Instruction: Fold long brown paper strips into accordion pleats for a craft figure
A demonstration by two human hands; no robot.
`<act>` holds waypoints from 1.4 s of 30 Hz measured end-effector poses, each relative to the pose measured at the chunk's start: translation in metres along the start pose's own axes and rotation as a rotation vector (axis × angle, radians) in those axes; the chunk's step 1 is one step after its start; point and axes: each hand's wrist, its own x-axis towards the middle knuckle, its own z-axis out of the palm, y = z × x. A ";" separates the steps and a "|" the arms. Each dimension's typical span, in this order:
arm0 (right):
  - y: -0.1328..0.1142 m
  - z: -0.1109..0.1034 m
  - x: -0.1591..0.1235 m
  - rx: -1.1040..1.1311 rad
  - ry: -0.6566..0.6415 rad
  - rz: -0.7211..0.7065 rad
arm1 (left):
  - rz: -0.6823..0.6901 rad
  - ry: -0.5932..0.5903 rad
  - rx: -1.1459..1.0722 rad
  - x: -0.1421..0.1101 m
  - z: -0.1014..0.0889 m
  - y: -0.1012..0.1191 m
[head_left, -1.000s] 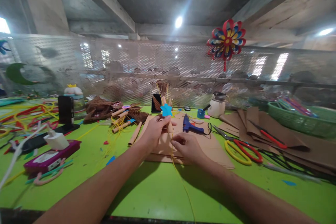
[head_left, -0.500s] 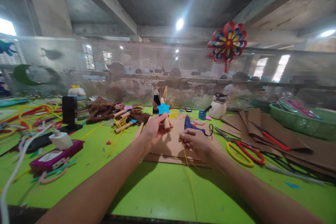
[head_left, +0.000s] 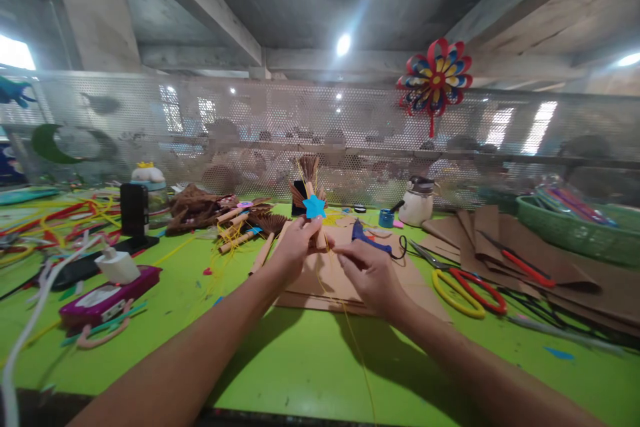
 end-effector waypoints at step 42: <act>0.042 -0.002 0.008 -0.056 -0.054 0.244 | -0.215 -0.158 -0.127 -0.003 0.005 0.009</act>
